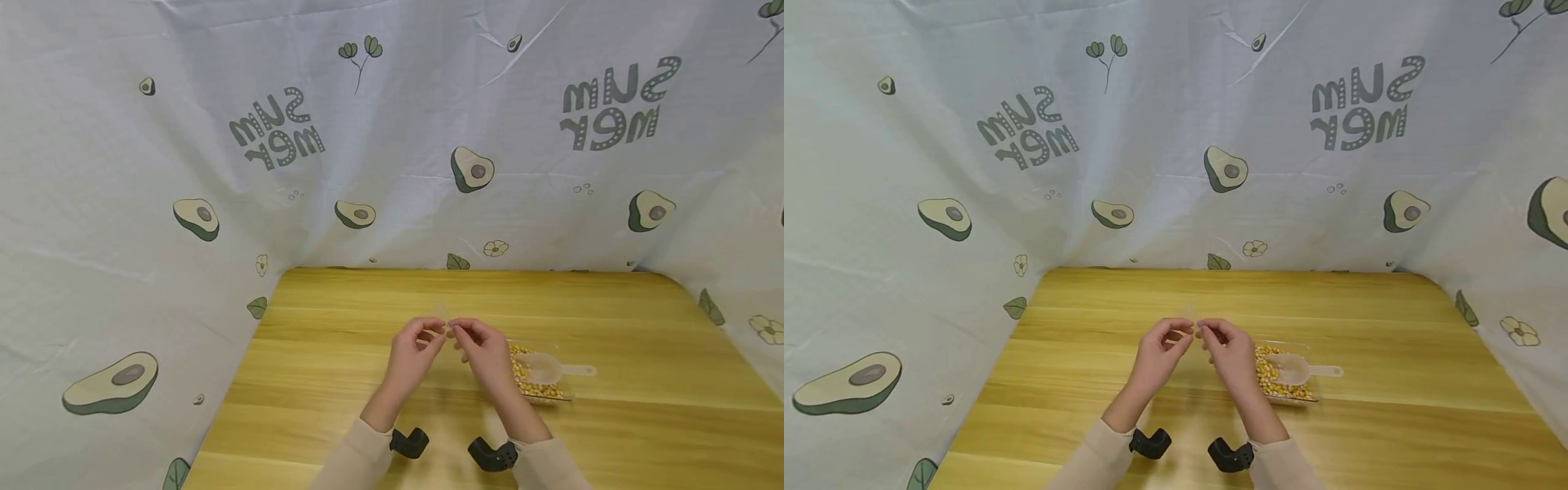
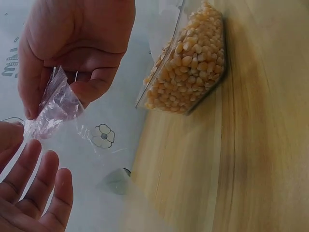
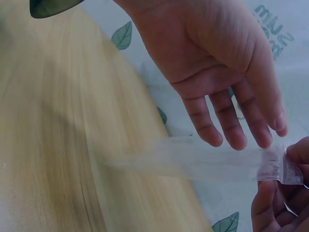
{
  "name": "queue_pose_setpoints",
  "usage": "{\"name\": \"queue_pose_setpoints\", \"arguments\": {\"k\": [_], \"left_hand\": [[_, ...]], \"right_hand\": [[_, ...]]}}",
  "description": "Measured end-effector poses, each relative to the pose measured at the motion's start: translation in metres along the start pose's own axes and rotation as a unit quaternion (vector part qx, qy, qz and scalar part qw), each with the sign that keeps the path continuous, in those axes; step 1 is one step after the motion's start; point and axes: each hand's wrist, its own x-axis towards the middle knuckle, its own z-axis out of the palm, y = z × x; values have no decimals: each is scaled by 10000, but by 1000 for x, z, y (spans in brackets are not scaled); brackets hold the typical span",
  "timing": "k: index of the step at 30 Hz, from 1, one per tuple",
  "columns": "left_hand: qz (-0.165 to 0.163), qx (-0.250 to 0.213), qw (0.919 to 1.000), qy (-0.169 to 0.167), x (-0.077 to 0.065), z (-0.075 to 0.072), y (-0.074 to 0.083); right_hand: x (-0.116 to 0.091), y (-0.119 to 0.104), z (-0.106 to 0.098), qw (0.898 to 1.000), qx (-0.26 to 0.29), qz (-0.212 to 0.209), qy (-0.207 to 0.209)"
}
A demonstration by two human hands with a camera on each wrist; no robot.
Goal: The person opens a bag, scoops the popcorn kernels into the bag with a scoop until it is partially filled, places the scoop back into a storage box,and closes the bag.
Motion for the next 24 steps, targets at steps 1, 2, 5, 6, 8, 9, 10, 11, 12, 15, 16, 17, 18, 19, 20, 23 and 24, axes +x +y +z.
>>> {"name": "queue_pose_setpoints", "arguments": {"k": [1, 2, 5, 6, 8, 9, 10, 11, 12, 15, 16, 17, 18, 19, 20, 23, 24], "left_hand": [[-25, 6, 10000, 20, -1, 2, 0], [-42, -1, 10000, 52, -1, 3, -1], [-104, -42, 9998, 156, -2, 7, -1], [-137, -60, 9997, 176, -2, 8, -2], [-198, -137, 9995, 206, -2, 9, -2], [-229, -171, 9994, 218, -3, 9, -3], [-259, -212, 9992, 225, -3, 9, -3], [-279, -250, 9990, 232, -3, 8, -3], [-308, -295, 9988, 240, -4, 8, -4], [-353, -413, 9982, 237, -6, 7, -5], [-346, -448, 9981, 225, -6, 7, -6], [-345, -477, 9981, 208, -7, 7, -7], [-350, -496, 9980, 191, -8, 7, -7], [-334, -507, 9980, 176, -8, 7, -8], [-321, -532, 9979, 165, -8, 7, -8], [-308, -574, 9978, 148, -10, 7, -9], [-295, -586, 9977, 150, -10, 7, -8]], "right_hand": [[-1, 0, 0, 10000, 24, 25, -31], [-1, 0, 0, 10000, 39, 51, -59], [-2, 0, 0, 9999, 33, 112, -117], [-3, 0, 0, 9999, 18, 113, -127], [-3, 0, -1, 9998, -37, 105, -158], [-3, 0, -1, 9998, -65, 99, -176], [-4, 0, -2, 9997, -83, 91, -203], [-4, 0, -2, 9996, -103, 87, -239], [-4, 0, -2, 9995, -101, 94, -283], [-3, -1, -3, 9990, -108, 141, -405], [-3, -1, -4, 9988, -118, 164, -444], [-3, -1, -4, 9986, -141, 182, -473], [-3, -1, -4, 9984, -169, 203, -501], [-3, -1, -5, 9982, -211, 222, -518], [-3, -1, -5, 9980, -239, 239, -539], [-4, -1, -6, 9971, -282, 313, -633], [-4, -1, -6, 9968, -279, 346, -663]]}}
